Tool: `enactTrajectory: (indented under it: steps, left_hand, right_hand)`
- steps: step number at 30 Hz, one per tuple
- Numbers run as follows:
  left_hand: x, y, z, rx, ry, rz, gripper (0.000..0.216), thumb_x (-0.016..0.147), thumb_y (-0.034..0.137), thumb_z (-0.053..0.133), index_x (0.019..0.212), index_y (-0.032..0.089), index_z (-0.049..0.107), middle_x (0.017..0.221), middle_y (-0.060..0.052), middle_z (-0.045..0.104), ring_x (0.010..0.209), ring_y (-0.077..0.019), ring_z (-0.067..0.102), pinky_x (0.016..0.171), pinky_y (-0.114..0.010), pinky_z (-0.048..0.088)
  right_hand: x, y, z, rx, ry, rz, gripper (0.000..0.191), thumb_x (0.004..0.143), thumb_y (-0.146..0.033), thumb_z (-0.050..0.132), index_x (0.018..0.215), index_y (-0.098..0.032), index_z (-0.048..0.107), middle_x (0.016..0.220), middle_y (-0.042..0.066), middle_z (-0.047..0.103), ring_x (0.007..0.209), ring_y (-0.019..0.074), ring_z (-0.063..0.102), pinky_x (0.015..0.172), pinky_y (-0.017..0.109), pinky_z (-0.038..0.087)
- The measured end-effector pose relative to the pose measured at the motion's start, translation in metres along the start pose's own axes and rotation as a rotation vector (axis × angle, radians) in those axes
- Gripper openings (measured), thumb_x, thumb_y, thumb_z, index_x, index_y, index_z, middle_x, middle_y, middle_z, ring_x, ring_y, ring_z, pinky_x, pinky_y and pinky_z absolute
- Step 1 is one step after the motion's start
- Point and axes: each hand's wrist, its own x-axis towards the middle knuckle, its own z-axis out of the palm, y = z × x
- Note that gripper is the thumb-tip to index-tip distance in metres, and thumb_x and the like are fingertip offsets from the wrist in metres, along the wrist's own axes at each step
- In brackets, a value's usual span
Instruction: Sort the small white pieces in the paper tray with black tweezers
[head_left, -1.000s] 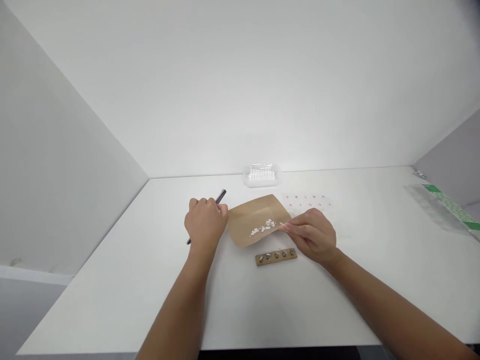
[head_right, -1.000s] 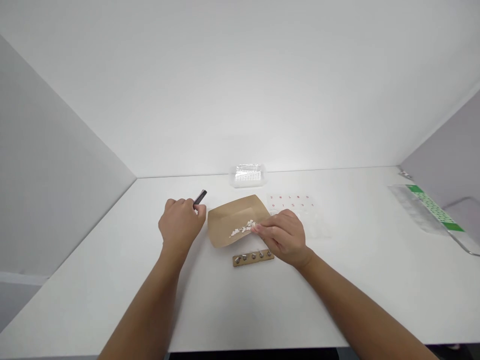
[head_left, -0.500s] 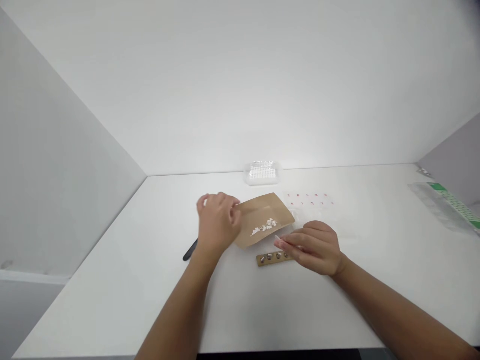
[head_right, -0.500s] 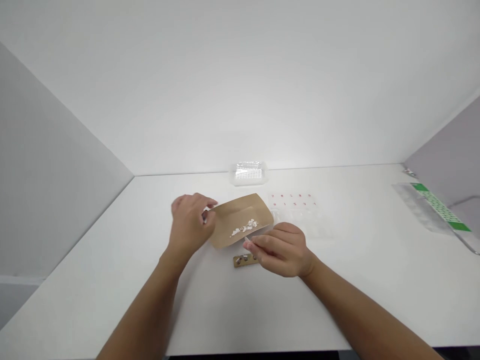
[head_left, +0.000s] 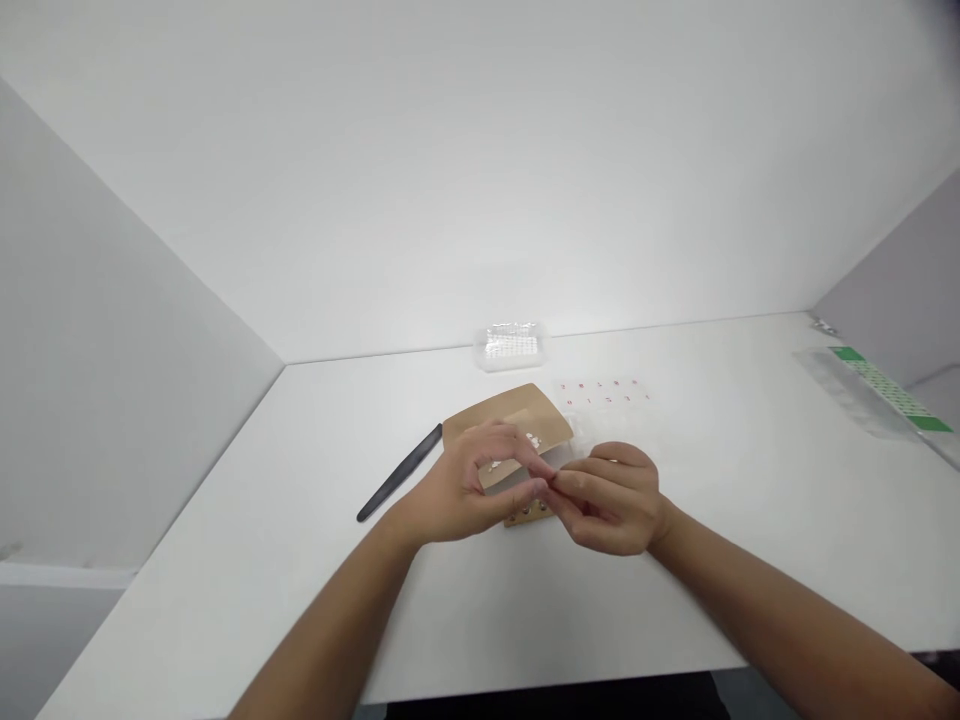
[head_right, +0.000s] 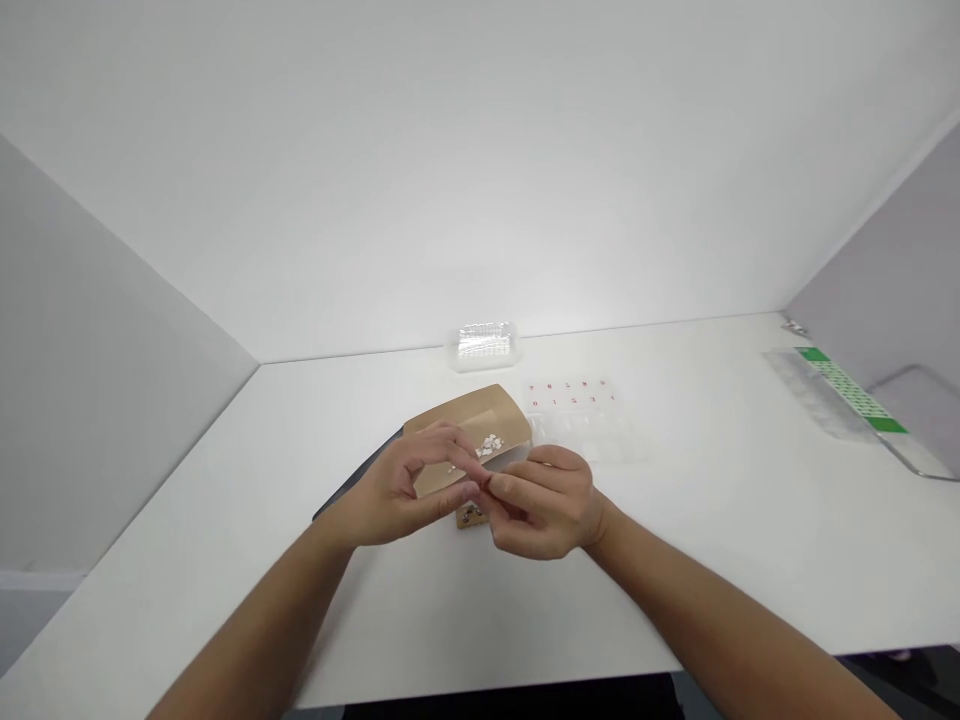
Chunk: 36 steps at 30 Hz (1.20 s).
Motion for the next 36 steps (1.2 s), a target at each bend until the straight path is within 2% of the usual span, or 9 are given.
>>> enactTrajectory:
  steps: [2,5,8,12,17,20,24,30,36]
  left_hand:
    - [-0.002,0.002,-0.002,-0.048,-0.009,-0.074,0.022,0.091,0.037,0.072,0.111,0.027,0.074,0.099,-0.006,0.076,0.099,-0.022,0.068,0.1,-0.043,0.051]
    - [-0.008,-0.004,0.0,-0.233,0.009,-0.209,0.05,0.085,0.034,0.08,0.131,0.025,0.061,0.097,-0.006,0.076,0.103,-0.0226,0.07,0.108,-0.047,0.047]
    - [-0.012,-0.016,0.004,-0.451,0.02,-0.293,0.061,0.082,0.031,0.084,0.134,0.022,0.053,0.096,-0.006,0.076,0.094,-0.0217,0.073,0.094,-0.043,0.055]
    - [-0.013,-0.036,0.011,-0.578,0.026,-0.267,0.065,0.08,0.026,0.086,0.133,0.021,0.049,0.09,-0.004,0.076,0.082,-0.0188,0.073,0.081,-0.035,0.057]
    - [-0.016,-0.05,0.014,-0.604,0.08,-0.287,0.069,0.077,0.029,0.088,0.132,0.019,0.047,0.084,-0.004,0.077,0.08,-0.0212,0.074,0.076,-0.035,0.057]
    - [-0.02,-0.052,0.013,-0.619,0.109,-0.335,0.074,0.076,0.032,0.089,0.133,0.021,0.043,0.084,-0.004,0.078,0.078,-0.0214,0.074,0.079,-0.038,0.056]
    - [-0.022,-0.053,0.012,-0.573,0.132,-0.398,0.08,0.073,0.032,0.091,0.133,0.023,0.039,0.085,-0.003,0.079,0.077,-0.0185,0.072,0.077,-0.034,0.052]
    - [-0.025,-0.057,0.016,-0.57,0.134,-0.422,0.071,0.076,0.033,0.089,0.125,0.024,0.039,0.083,-0.002,0.078,0.072,-0.0156,0.068,0.069,-0.029,0.046]
    - [-0.027,-0.053,0.019,-0.53,0.14,-0.404,0.064,0.076,0.034,0.089,0.118,0.024,0.041,0.082,-0.002,0.078,0.064,-0.013,0.063,0.062,-0.026,0.041]
  right_hand:
    - [-0.003,-0.002,0.001,0.004,-0.022,0.025,0.03,0.079,-0.011,0.075,0.067,-0.027,0.052,0.076,-0.009,0.07,0.056,0.0093,0.058,0.046,0.029,0.034]
    - [-0.004,-0.006,0.003,0.017,-0.02,0.039,0.03,0.079,-0.011,0.074,0.066,-0.026,0.052,0.077,-0.009,0.071,0.057,0.0098,0.059,0.046,0.03,0.035]
    - [-0.001,-0.009,0.005,0.035,0.001,0.002,0.036,0.076,-0.007,0.075,0.06,-0.023,0.046,0.074,-0.009,0.069,0.056,0.0092,0.057,0.045,0.03,0.034]
    - [0.0,-0.009,0.007,0.092,-0.038,0.009,0.035,0.079,-0.006,0.075,0.062,-0.023,0.05,0.076,-0.009,0.069,0.06,0.0076,0.06,0.047,0.029,0.036]
    - [0.002,-0.007,0.005,0.146,-0.097,0.043,0.023,0.083,-0.01,0.078,0.076,-0.026,0.064,0.082,-0.008,0.073,0.068,0.0084,0.067,0.052,0.027,0.042]
    - [0.003,-0.006,0.003,0.18,-0.186,0.048,0.017,0.085,-0.016,0.08,0.089,-0.029,0.07,0.085,-0.008,0.075,0.072,0.0096,0.07,0.056,0.026,0.046]
    - [-0.001,-0.005,0.003,0.246,-0.248,0.134,0.021,0.085,-0.021,0.082,0.102,-0.027,0.07,0.091,-0.006,0.077,0.074,0.0111,0.072,0.061,0.028,0.048]
    - [-0.006,-0.006,0.006,0.276,-0.299,0.283,0.038,0.087,-0.03,0.083,0.12,-0.025,0.066,0.093,-0.002,0.078,0.077,0.0133,0.072,0.067,0.029,0.052]
    - [0.0,-0.01,0.005,0.304,-0.296,0.288,0.036,0.087,-0.022,0.081,0.12,-0.022,0.068,0.089,-0.001,0.077,0.075,0.0131,0.07,0.069,0.029,0.052]
